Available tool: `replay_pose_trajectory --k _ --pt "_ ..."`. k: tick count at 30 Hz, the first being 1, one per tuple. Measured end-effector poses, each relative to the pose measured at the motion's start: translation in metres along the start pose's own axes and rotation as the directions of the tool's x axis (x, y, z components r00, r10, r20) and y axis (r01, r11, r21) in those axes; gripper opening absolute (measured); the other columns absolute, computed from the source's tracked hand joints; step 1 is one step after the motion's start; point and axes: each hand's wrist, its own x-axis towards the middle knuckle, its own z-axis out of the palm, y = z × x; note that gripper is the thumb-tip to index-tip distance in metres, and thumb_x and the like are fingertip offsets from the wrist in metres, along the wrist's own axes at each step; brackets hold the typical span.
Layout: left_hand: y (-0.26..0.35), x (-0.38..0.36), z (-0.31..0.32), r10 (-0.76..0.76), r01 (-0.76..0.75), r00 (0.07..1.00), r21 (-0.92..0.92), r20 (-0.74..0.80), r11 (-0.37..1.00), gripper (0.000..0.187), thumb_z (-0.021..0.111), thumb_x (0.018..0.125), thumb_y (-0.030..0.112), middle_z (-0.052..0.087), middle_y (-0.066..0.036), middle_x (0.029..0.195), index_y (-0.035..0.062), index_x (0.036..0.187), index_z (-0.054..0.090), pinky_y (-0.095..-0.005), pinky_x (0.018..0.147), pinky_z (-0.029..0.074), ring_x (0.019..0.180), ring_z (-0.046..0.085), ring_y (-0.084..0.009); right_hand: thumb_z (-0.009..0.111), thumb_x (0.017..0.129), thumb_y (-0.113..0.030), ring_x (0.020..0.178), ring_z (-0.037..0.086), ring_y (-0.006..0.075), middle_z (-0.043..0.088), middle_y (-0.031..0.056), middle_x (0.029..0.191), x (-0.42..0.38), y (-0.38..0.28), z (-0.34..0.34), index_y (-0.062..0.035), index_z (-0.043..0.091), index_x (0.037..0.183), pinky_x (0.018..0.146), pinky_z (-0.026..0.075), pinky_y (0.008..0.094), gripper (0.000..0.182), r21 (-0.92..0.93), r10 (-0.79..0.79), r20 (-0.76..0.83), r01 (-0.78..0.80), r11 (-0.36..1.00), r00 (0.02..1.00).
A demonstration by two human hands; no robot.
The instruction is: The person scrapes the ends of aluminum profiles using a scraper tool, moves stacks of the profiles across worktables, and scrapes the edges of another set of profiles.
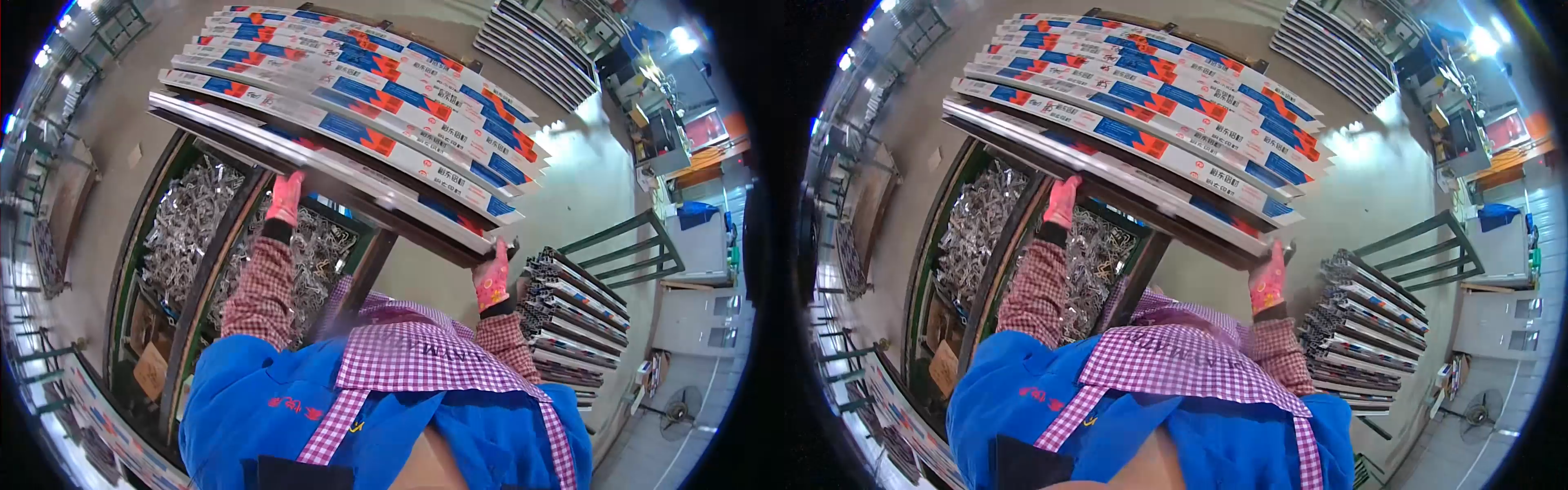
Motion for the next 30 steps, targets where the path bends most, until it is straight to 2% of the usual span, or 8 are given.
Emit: replay_pose_trajectory --k 3,5,10,12,15,19,22,30 --pt "-0.019 -0.005 0.016 -0.049 0.080 0.991 -0.254 0.126 0.964 0.041 0.058 0.087 0.016 0.058 -0.004 0.110 0.0044 0.124 0.049 -0.0296 0.087 0.043 0.099 0.054 -0.0148 0.052 0.090 -0.041 0.102 0.056 0.0238 0.059 0.0084 0.113 -0.020 -0.007 0.005 -0.0069 0.052 0.116 0.095 0.040 0.0387 0.043 0.124 -0.145 -0.095 0.156 0.980 0.985" --pt "0.007 -0.019 0.029 -0.120 0.145 0.985 -0.225 0.120 0.964 0.040 0.059 0.087 0.019 0.059 -0.004 0.109 0.0039 0.123 0.050 -0.0297 0.084 0.044 0.095 0.055 -0.0142 0.047 0.094 -0.038 0.100 0.057 0.0221 0.061 0.0073 0.108 -0.009 -0.017 -0.007 -0.0050 0.054 0.110 0.094 0.040 0.0372 0.037 0.214 -0.214 -0.017 0.213 0.953 0.977" --pt "-0.019 0.021 0.036 -0.110 0.124 0.988 -0.130 0.108 0.984 0.039 0.060 0.086 0.035 0.063 -0.003 0.093 0.0052 0.111 0.057 -0.0286 0.059 0.051 0.075 0.062 -0.0145 0.050 0.092 -0.041 0.096 0.056 0.0177 0.059 0.0036 0.108 0.029 -0.050 -0.005 -0.0103 0.052 0.120 0.086 0.043 0.0337 0.041 0.015 -0.321 -0.197 0.330 0.944 0.927" --pt "-0.030 0.032 0.032 -0.120 0.133 0.986 -0.104 0.119 0.986 0.039 0.058 0.087 0.036 0.064 -0.003 0.090 0.0054 0.110 0.058 -0.0288 0.059 0.051 0.071 0.062 -0.0153 0.051 0.091 -0.044 0.097 0.055 0.0168 0.058 0.0038 0.111 0.044 -0.078 0.000 -0.0091 0.050 0.124 0.084 0.044 0.0315 0.048 0.024 -0.304 -0.133 0.310 0.950 0.943" --pt "-0.035 0.035 0.024 -0.155 0.172 0.966 -0.066 0.208 0.983 0.046 0.060 0.086 0.041 0.065 -0.007 0.095 0.0033 0.112 0.056 -0.0295 0.063 0.053 0.078 0.064 -0.0183 0.059 0.083 -0.050 0.098 0.057 0.0209 0.062 0.0042 0.105 0.097 -0.100 -0.012 -0.0138 0.056 0.103 0.085 0.043 0.0354 0.041 -0.048 -0.240 -0.272 0.236 0.970 0.932" --pt "-0.020 0.028 0.027 -0.195 0.219 0.963 -0.123 0.184 0.968 0.055 0.058 0.086 0.048 0.064 -0.010 0.098 0.0017 0.115 0.053 -0.0311 0.063 0.054 0.083 0.065 -0.0209 0.067 0.075 -0.052 0.096 0.059 0.0225 0.062 0.0042 0.104 0.129 -0.107 0.016 -0.0127 0.056 0.111 0.084 0.044 0.0363 0.054 -0.128 -0.299 -0.043 0.292 0.948 0.953" --pt "-0.022 0.032 0.025 -0.193 0.224 0.963 -0.159 0.187 0.962 0.057 0.055 0.087 0.048 0.064 -0.010 0.099 0.0000 0.117 0.052 -0.0319 0.065 0.054 0.084 0.065 -0.0212 0.068 0.075 -0.050 0.093 0.060 0.0221 0.062 0.0035 0.102 0.138 -0.106 0.019 -0.0142 0.056 0.111 0.081 0.047 0.0364 0.053 -0.223 -0.262 -0.203 0.216 0.951 0.943" --pt "0.001 0.020 0.025 -0.237 0.302 0.924 -0.190 0.300 0.934 0.055 0.051 0.089 0.050 0.064 -0.009 0.106 0.0054 0.121 0.052 -0.0351 0.077 0.050 0.090 0.064 -0.0222 0.065 0.076 -0.049 0.084 0.060 0.0191 0.060 0.0009 0.097 0.151 -0.111 0.015 -0.0159 0.058 0.109 0.068 0.048 0.0338 0.048 -0.190 -0.124 -0.105 0.102 0.976 0.987"
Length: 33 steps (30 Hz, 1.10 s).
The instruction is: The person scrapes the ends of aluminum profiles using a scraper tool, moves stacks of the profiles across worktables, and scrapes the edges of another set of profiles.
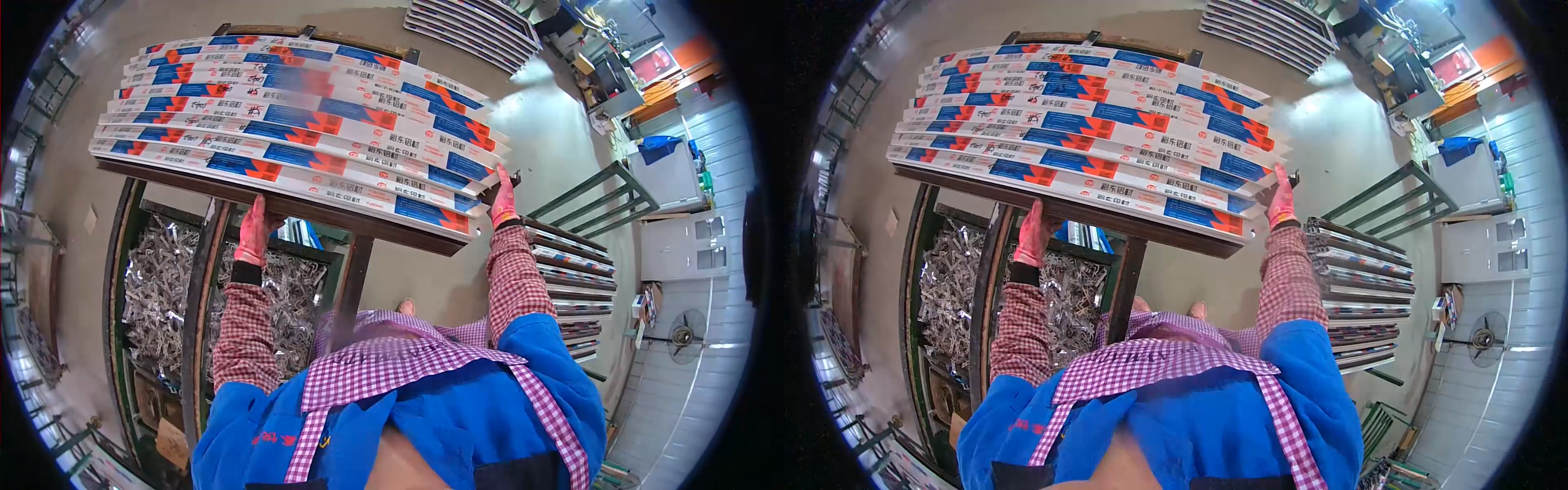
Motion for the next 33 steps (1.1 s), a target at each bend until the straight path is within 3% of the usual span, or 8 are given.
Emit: replay_pose_trajectory --k 5,9,12,15,21,22,25,33 --pt "0.006 -0.009 0.000 -0.032 0.047 0.992 -0.128 0.118 0.991 0.051 0.050 0.091 0.045 0.058 -0.007 0.119 0.0076 0.126 0.049 -0.0366 0.088 0.045 0.107 0.056 -0.0211 0.063 0.079 -0.043 0.068 0.061 0.0229 0.063 0.0064 0.085 -0.016 0.004 0.005 -0.0096 0.059 0.106 0.061 0.050 0.0329 0.043 -0.037 -0.129 -0.036 0.128 0.991 0.991" --pt "0.000 -0.027 -0.017 0.014 0.149 0.935 -0.430 0.354 0.890 0.042 0.050 0.091 0.035 0.054 -0.005 0.128 0.0101 0.125 0.051 -0.0353 0.091 0.043 0.114 0.051 -0.0217 0.058 0.082 -0.044 0.087 0.062 0.0238 0.063 0.0083 0.097 -0.107 -0.003 0.026 -0.0064 0.058 0.110 0.077 0.051 0.0382 0.047 -0.030 -0.066 0.023 0.066 0.997 0.998" --pt "-0.064 -0.017 -0.067 0.214 0.162 0.898 -0.741 0.385 0.652 0.046 0.049 0.089 0.036 0.055 -0.008 0.126 0.0089 0.126 0.050 -0.0415 0.100 0.036 0.114 0.051 -0.0249 0.054 0.085 -0.043 0.093 0.061 0.0251 0.062 0.0084 0.106 -0.144 0.021 0.001 -0.0074 0.055 0.115 0.083 0.049 0.0392 0.047 -0.035 0.069 0.035 -0.068 0.997 0.997" --pt "-0.072 -0.016 -0.064 0.112 0.058 0.963 -0.599 0.243 0.799 0.048 0.048 0.087 0.044 0.057 -0.010 0.122 0.0101 0.121 0.054 -0.0445 0.102 0.034 0.115 0.050 -0.0284 0.054 0.086 -0.042 0.092 0.061 0.0240 0.062 0.0070 0.107 -0.192 0.044 -0.002 -0.0084 0.056 0.114 0.080 0.050 0.0380 0.044 -0.016 0.044 -0.022 -0.045 0.999 0.999" --pt "-0.091 0.024 -0.054 -0.088 0.110 0.994 -0.546 0.068 0.830 0.051 0.048 0.086 0.047 0.057 -0.010 0.122 0.0102 0.121 0.055 -0.0450 0.101 0.035 0.115 0.050 -0.0288 0.058 0.081 -0.044 0.089 0.061 0.0249 0.061 0.0090 0.104 -0.234 0.072 -0.032 -0.0065 0.054 0.116 0.075 0.051 0.0373 0.052 -0.080 0.147 -0.208 -0.167 0.983 0.967" --pt "-0.092 0.028 -0.054 -0.097 0.113 0.994 -0.551 0.058 0.827 0.051 0.048 0.086 0.047 0.057 -0.010 0.122 0.0103 0.120 0.055 -0.0451 0.101 0.035 0.115 0.050 -0.0288 0.058 0.081 -0.043 0.094 0.059 0.0280 0.060 0.0116 0.109 -0.239 0.069 -0.013 -0.0035 0.052 0.119 0.080 0.049 0.0401 0.055 -0.006 0.085 -0.132 -0.086 0.996 0.988" --pt "-0.097 0.037 -0.048 -0.126 0.126 0.991 -0.554 0.039 0.823 0.052 0.048 0.085 0.049 0.057 -0.010 0.122 0.0103 0.120 0.055 -0.0453 0.101 0.035 0.114 0.050 -0.0290 0.058 0.081 -0.042 0.099 0.058 0.0307 0.058 0.0135 0.115 -0.226 0.073 -0.027 -0.0004 0.048 0.122 0.086 0.047 0.0431 0.059 -0.017 0.069 -0.152 -0.073 0.997 0.986" --pt "-0.094 0.040 -0.042 -0.133 0.106 0.991 -0.555 -0.009 0.825 0.056 0.047 0.084 0.053 0.057 -0.010 0.122 0.0105 0.119 0.056 -0.0460 0.100 0.036 0.114 0.050 -0.0295 0.056 0.082 -0.043 0.098 0.058 0.0278 0.059 0.0124 0.114 -0.231 0.069 -0.035 -0.0008 0.050 0.121 0.083 0.047 0.0420 0.059 -0.001 0.151 -0.153 -0.153 0.988 0.977"
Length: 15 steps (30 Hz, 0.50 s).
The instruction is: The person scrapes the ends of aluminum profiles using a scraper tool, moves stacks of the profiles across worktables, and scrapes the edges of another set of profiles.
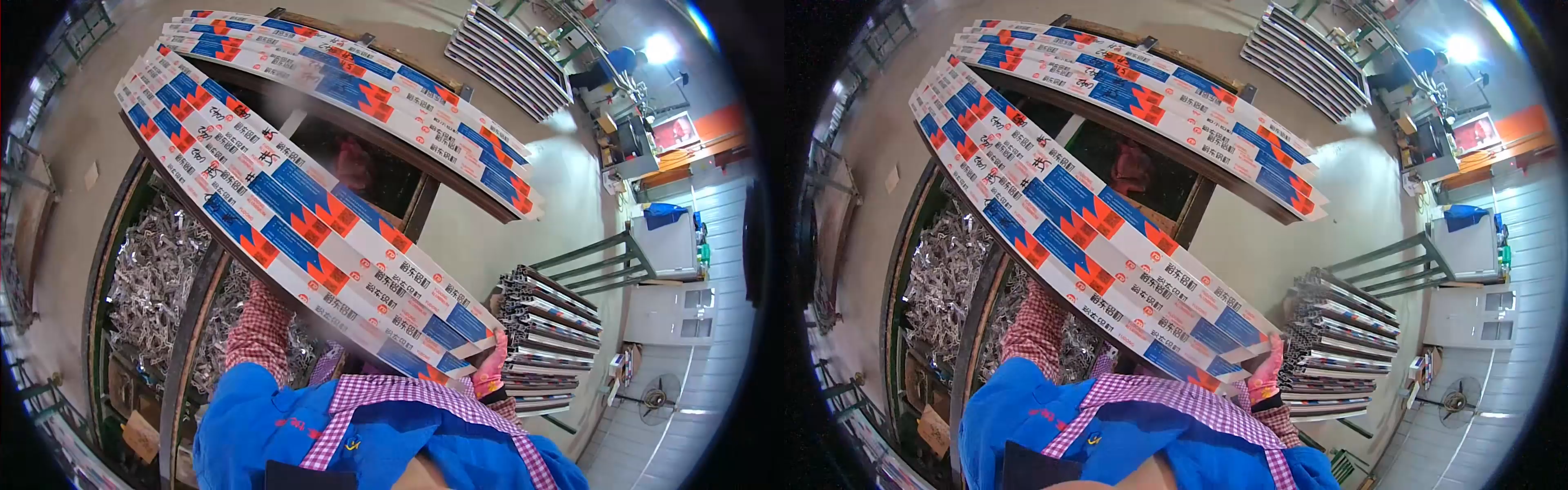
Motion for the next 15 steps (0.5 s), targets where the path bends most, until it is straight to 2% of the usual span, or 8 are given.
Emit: replay_pose_trajectory --k 2,3,5,7,9,10,12,15 --pt "0.001 -0.005 0.001 0.012 -0.012 1.000 -0.008 -0.009 1.000 0.057 0.047 0.083 0.054 0.057 -0.010 0.121 0.0106 0.119 0.056 -0.0462 0.100 0.036 0.114 0.050 -0.0296 0.055 0.085 -0.038 0.094 0.058 0.0260 0.060 0.0109 0.110 0.004 0.002 -0.003 -0.0022 0.050 0.123 0.079 0.048 0.0379 0.053 0.006 0.005 -0.101 -0.004 1.000 0.995" --pt "0.001 -0.010 -0.001 0.020 -0.021 0.999 -0.003 -0.024 1.000 0.057 0.047 0.083 0.054 0.058 -0.010 0.121 0.0106 0.119 0.056 -0.0463 0.100 0.036 0.114 0.050 -0.0296 0.056 0.086 -0.038 0.094 0.058 0.0250 0.060 0.0101 0.112 0.011 0.008 -0.023 -0.0046 0.051 0.123 0.081 0.047 0.0373 0.050 -0.263 -0.142 -0.077 0.118 0.958 0.987" --pt "-0.001 -0.014 0.001 0.031 -0.031 0.999 -0.016 -0.043 0.999 0.058 0.047 0.083 0.055 0.058 -0.010 0.121 0.0107 0.119 0.056 -0.0464 0.099 0.036 0.114 0.050 -0.0298 0.059 0.085 -0.034 0.095 0.057 0.0238 0.057 0.0100 0.113 0.017 0.000 -0.051 -0.0061 0.049 0.122 0.084 0.044 0.0365 0.048 -0.704 -0.406 0.007 0.292 0.647 0.914" --pt "-0.001 -0.017 0.003 0.043 -0.045 0.997 -0.024 -0.062 0.999 0.059 0.047 0.082 0.056 0.058 -0.010 0.121 0.0107 0.118 0.056 -0.0466 0.099 0.037 0.114 0.050 -0.0299 0.064 0.082 -0.027 0.096 0.053 0.0232 0.052 0.0114 0.111 -0.003 -0.024 -0.026 -0.0042 0.044 0.120 0.085 0.042 0.0361 0.049 -0.889 -0.621 0.149 0.379 0.258 0.770" --pt "-0.001 -0.022 0.008 0.058 -0.061 0.995 -0.029 -0.086 0.998 0.060 0.047 0.082 0.057 0.058 -0.010 0.121 0.0107 0.118 0.056 -0.0468 0.099 0.037 0.114 0.050 -0.0300 0.071 0.075 -0.025 0.087 0.049 0.0226 0.047 0.0095 0.097 -0.021 -0.036 0.003 -0.0009 0.043 0.105 0.081 0.043 0.0364 0.048 -0.748 -0.735 0.420 0.662 0.051 0.532" --pt "-0.002 -0.026 0.011 0.065 -0.068 0.993 -0.033 -0.098 0.997 0.060 0.047 0.082 0.058 0.058 -0.010 0.121 0.0108 0.118 0.057 -0.0469 0.099 0.037 0.114 0.050 -0.0300 0.072 0.073 -0.026 0.093 0.049 0.0257 0.049 0.0112 0.100 -0.022 -0.035 0.012 -0.0012 0.043 0.105 0.085 0.041 0.0392 0.050 -0.664 -0.691 0.553 0.747 -0.027 0.466" --pt "-0.004 -0.028 0.021 0.076 -0.081 0.990 -0.035 -0.120 0.996 0.061 0.047 0.081 0.059 0.058 -0.010 0.121 0.0108 0.118 0.057 -0.0471 0.099 0.037 0.114 0.050 -0.0302 0.075 0.068 -0.027 0.105 0.049 0.0317 0.051 0.0147 0.108 -0.013 -0.026 0.011 -0.0018 0.042 0.105 0.093 0.038 0.0449 0.056 -0.498 -0.488 0.779 0.861 -0.100 0.394" --pt "-0.004 -0.045 0.031 0.091 -0.096 0.984 -0.029 -0.151 0.995 0.062 0.047 0.081 0.060 0.058 -0.010 0.121 0.0109 0.117 0.057 -0.0473 0.098 0.037 0.114 0.050 -0.0303 0.077 0.065 -0.028 0.111 0.049 0.0348 0.052 0.0166 0.113 -0.011 -0.036 0.017 -0.0018 0.042 0.105 0.098 0.035 0.0483 0.059 -0.398 -0.368 0.862 0.915 -0.061 0.350"
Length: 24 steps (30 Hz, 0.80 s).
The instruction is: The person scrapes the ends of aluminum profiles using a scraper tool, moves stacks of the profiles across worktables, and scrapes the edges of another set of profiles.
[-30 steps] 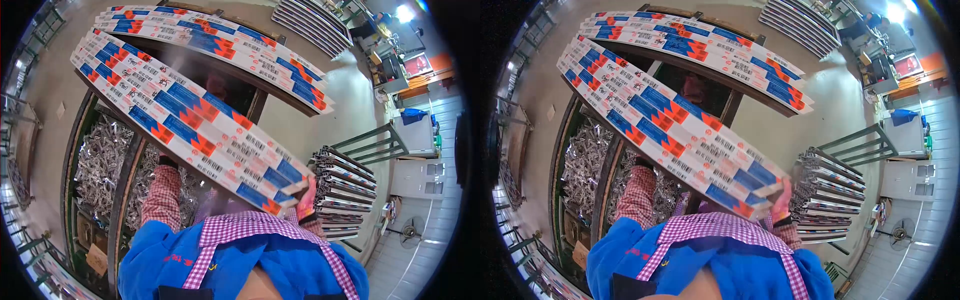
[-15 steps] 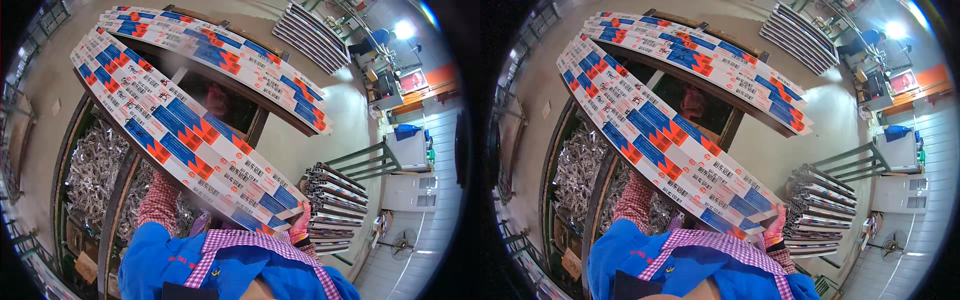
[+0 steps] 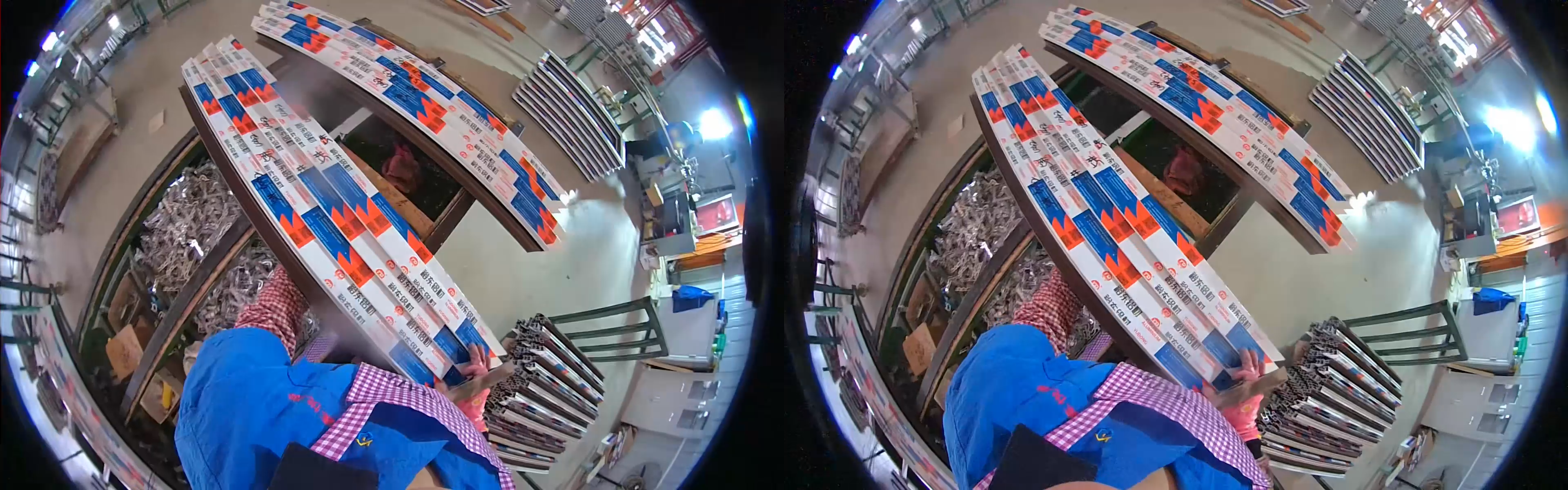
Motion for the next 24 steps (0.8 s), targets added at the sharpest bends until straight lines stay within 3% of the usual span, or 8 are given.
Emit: replay_pose_trajectory --k 5,8,10,14,15,17,20,24 --pt "0.013 -0.022 0.015 0.026 -0.025 0.998 0.020 -0.064 0.999 0.065 0.047 0.080 0.063 0.058 -0.010 0.121 0.0110 0.117 0.057 -0.0477 0.098 0.038 0.114 0.050 -0.0306 0.080 0.064 -0.023 0.106 0.054 0.0328 0.053 0.0132 0.109 0.055 -0.045 -0.064 -0.0010 0.044 0.102 0.093 0.041 0.0498 0.057 0.020 0.107 0.093 -0.109 0.994 0.990" --pt "0.025 -0.042 0.025 0.048 -0.045 0.994 0.038 -0.094 0.998 0.066 0.047 0.079 0.064 0.058 -0.010 0.121 0.0111 0.116 0.058 -0.0480 0.097 0.038 0.114 0.050 -0.0308 0.068 0.073 -0.015 0.109 0.051 0.0310 0.054 0.0178 0.113 0.075 -0.036 -0.088 -0.0027 0.041 0.095 0.095 0.038 0.0444 0.037 0.235 0.534 0.250 -0.586 0.776 0.807" --pt "0.034 -0.060 0.029 0.072 -0.067 0.991 0.049 -0.111 0.997 0.067 0.047 0.079 0.065 0.058 -0.010 0.120 0.0111 0.116 0.058 -0.0482 0.097 0.038 0.114 0.050 -0.0309 0.064 0.076 -0.011 0.103 0.053 0.0270 0.053 0.0156 0.110 0.086 -0.015 -0.095 -0.0030 0.042 0.099 0.090 0.042 0.0411 0.033 0.481 0.464 0.338 -0.574 0.663 0.819" --pt "0.053 -0.105 0.031 0.135 -0.128 0.985 0.071 -0.106 0.989 0.069 0.047 0.078 0.067 0.058 -0.010 0.120 0.0112 0.116 0.058 -0.0485 0.097 0.039 0.113 0.050 -0.0311 0.071 0.075 -0.020 0.103 0.055 0.0304 0.054 0.0139 0.099 0.105 0.001 -0.115 0.0009 0.049 0.108 0.086 0.045 0.0395 0.045 0.784 0.131 0.604 -0.616 0.079 0.786" --pt "0.057 -0.118 0.031 0.154 -0.147 0.983 0.070 -0.099 0.987 0.069 0.047 0.078 0.068 0.058 -0.010 0.120 0.0113 0.116 0.058 -0.0486 0.097 0.039 0.113 0.050 -0.0312 0.072 0.074 -0.019 0.102 0.055 0.0316 0.053 0.0151 0.100 0.105 -0.001 -0.121 0.0011 0.049 0.108 0.086 0.045 0.0401 0.046 0.688 0.005 0.558 -0.466 0.556 0.830" --pt "0.064 -0.144 0.027 0.182 -0.176 0.980 0.078 -0.081 0.981 0.070 0.046 0.077 0.069 0.058 -0.010 0.120 0.0113 0.115 0.059 -0.0488 0.096 0.039 0.113 0.050 -0.0313 0.073 0.068 -0.018 0.096 0.057 0.0321 0.055 0.0158 0.097 0.084 0.016 -0.108 0.0015 0.049 0.115 0.083 0.046 0.0369 0.056 0.495 -0.273 0.514 -0.021 0.869 0.813" --pt "0.075 -0.184 0.026 0.212 -0.208 0.976 0.069 -0.044 0.976 0.071 0.046 0.077 0.070 0.058 -0.010 0.120 0.0114 0.115 0.059 -0.0490 0.096 0.039 0.113 0.050 -0.0315 0.077 0.069 -0.016 0.106 0.056 0.0264 0.049 0.0068 0.083 0.075 0.003 -0.116 -0.0033 0.045 0.091 0.084 0.044 0.0355 0.041 0.477 -0.204 0.675 -0.209 0.853 0.709" --pt "0.082 -0.218 0.030 0.119 -0.126 0.954 0.010 0.274 0.992 0.073 0.046 0.076 0.072 0.058 -0.010 0.120 0.0115 0.114 0.059 -0.0494 0.095 0.040 0.113 0.050 -0.0317 0.067 0.071 -0.009 0.077 0.059 0.0280 0.057 0.0126 0.084 0.082 0.004 -0.107 -0.0005 0.052 0.096 0.071 0.048 0.0351 0.030 0.643 -0.335 0.552 -0.133 0.755 0.764"
